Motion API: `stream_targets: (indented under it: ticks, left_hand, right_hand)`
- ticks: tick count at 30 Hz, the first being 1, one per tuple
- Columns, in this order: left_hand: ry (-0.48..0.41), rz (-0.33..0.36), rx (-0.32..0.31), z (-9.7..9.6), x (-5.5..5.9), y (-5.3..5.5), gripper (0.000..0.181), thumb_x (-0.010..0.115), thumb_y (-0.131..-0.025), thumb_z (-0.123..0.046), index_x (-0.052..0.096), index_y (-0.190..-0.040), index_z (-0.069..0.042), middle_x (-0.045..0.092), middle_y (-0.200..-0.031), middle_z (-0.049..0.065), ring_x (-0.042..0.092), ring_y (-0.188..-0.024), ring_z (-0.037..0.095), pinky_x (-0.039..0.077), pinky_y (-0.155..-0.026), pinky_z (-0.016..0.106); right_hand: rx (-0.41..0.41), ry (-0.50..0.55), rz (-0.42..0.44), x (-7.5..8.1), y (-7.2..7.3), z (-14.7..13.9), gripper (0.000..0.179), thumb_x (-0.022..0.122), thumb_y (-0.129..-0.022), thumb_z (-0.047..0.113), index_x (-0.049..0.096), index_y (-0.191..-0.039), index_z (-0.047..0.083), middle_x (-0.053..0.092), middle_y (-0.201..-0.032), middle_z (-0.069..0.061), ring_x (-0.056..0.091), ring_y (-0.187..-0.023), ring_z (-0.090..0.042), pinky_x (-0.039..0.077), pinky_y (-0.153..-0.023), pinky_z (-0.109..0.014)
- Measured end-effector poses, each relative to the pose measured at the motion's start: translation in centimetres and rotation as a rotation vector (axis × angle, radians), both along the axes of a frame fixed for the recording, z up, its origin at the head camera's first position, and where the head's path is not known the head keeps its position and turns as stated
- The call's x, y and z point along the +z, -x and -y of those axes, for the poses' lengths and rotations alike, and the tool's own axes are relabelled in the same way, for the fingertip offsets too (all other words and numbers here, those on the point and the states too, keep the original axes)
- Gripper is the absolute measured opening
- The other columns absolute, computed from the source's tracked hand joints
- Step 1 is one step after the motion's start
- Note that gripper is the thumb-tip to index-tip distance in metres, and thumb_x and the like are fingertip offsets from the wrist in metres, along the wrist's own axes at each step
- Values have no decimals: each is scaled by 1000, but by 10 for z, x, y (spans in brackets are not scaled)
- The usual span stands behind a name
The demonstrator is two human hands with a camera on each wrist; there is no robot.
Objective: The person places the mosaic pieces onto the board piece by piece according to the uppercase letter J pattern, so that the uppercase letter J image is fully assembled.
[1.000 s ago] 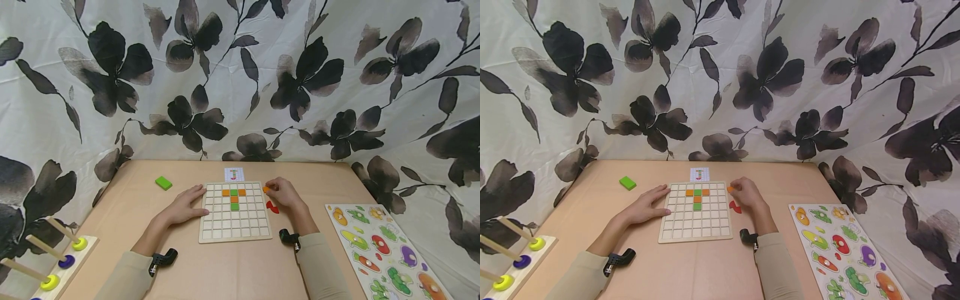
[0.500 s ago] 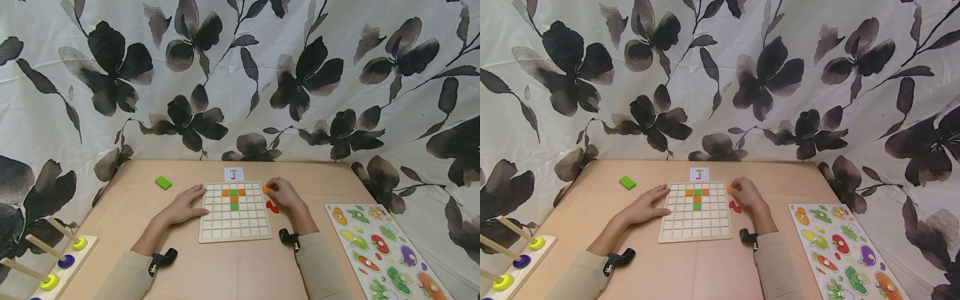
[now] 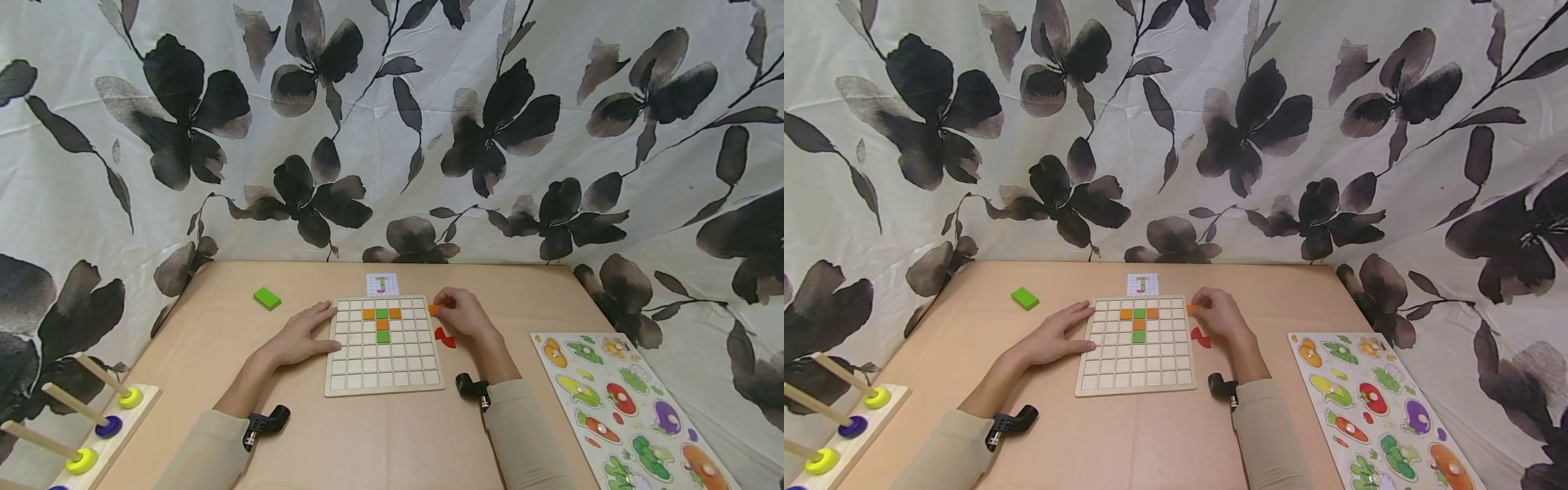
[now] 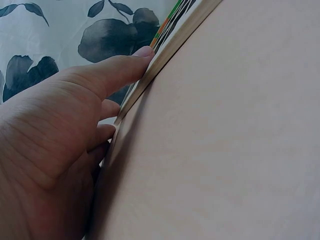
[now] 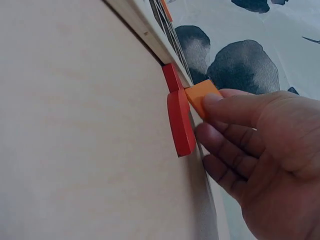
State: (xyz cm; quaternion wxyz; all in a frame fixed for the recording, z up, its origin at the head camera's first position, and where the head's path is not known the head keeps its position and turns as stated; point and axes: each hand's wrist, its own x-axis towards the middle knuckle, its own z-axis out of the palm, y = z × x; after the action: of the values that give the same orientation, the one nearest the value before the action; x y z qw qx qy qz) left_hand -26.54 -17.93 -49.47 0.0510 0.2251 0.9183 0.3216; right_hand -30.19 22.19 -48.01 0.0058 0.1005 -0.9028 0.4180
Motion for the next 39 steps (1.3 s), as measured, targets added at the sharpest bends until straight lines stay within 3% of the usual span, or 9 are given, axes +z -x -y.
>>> stream_targets:
  ticks: [7,14,27,35,39]
  left_hand:
    - [3,14,6,0,0,1,91,76,-89,-56,42,-160,-12,25,-172,15,18,-160,41,16,-125,67]
    - [-12,22,11,0,-1,1,90,77,-88,-56,43,-160,-13,26,-172,14,19,-160,41,17,-125,66]
    - [-10,29,20,-1,0,0,89,77,-88,-54,43,-160,-13,25,-173,13,18,-160,40,17,-125,67]
    - [-9,23,17,-1,0,-1,89,77,-89,-53,43,-160,-13,26,-172,14,18,-160,41,17,-125,67]
    - [-14,32,18,-1,0,-1,89,78,-89,-53,43,-160,-13,25,-173,13,17,-160,41,16,-126,66]
  right_hand:
    - [4,63,8,3,1,0,7,72,-98,8,73,-104,11,69,-97,-6,56,-89,-26,49,-68,-29]
    - [-2,162,37,5,1,0,8,71,-98,6,75,-104,10,69,-101,-7,58,-97,-26,51,-83,-31]
    - [18,199,5,14,-2,5,12,72,-97,4,75,-108,8,70,-102,-10,59,-95,-27,52,-86,-34]
    - [13,264,29,18,-6,10,21,70,-95,-2,75,-113,6,69,-106,-12,59,-98,-28,51,-88,-31]
    - [-8,291,75,20,-9,12,28,68,-92,-4,74,-115,11,69,-106,-11,60,-99,-28,54,-87,-32]
